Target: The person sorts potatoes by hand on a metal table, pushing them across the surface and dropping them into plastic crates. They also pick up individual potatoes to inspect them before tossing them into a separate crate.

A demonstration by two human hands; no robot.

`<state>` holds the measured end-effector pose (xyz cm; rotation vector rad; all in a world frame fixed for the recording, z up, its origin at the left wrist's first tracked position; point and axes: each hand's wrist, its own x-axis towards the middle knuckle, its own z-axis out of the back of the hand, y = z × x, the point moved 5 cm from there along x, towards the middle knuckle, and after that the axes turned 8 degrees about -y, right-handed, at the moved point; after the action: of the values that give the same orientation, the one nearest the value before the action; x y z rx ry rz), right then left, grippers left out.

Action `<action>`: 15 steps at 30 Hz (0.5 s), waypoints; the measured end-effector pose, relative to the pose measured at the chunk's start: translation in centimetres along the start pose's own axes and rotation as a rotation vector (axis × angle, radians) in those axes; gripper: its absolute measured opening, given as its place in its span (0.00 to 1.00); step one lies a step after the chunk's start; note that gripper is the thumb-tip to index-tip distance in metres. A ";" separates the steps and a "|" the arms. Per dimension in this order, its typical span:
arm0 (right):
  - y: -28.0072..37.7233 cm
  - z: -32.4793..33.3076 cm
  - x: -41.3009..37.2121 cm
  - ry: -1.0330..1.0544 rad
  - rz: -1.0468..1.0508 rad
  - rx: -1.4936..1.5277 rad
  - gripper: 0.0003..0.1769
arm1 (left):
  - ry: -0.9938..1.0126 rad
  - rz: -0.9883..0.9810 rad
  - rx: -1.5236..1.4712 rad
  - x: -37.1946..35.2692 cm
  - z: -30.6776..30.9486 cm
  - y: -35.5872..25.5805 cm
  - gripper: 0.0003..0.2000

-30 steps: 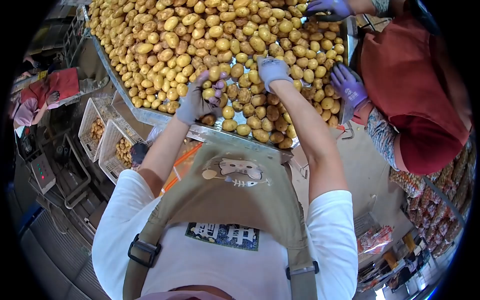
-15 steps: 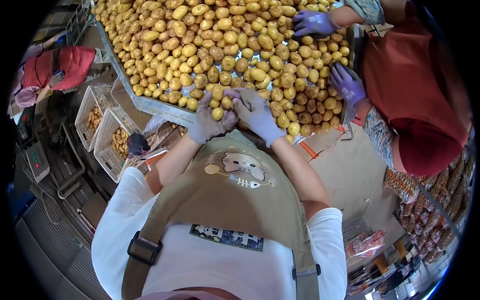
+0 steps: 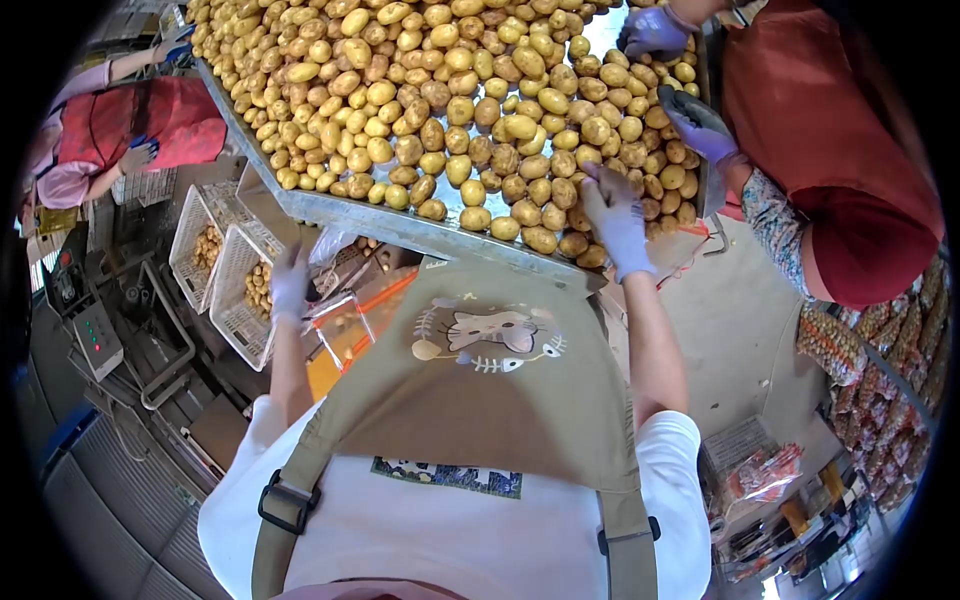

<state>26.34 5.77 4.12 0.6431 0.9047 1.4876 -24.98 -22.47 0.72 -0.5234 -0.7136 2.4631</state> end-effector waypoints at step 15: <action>-1.8 1.5 -6.3 -0.083 0.017 -0.187 0.15 | 0.477 -0.956 0.731 -0.4 -30.1 -37.8 0.13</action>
<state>29.34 -0.21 4.09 0.5718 0.6887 1.5278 4.00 16.16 -1.05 -0.3305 0.1559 1.4425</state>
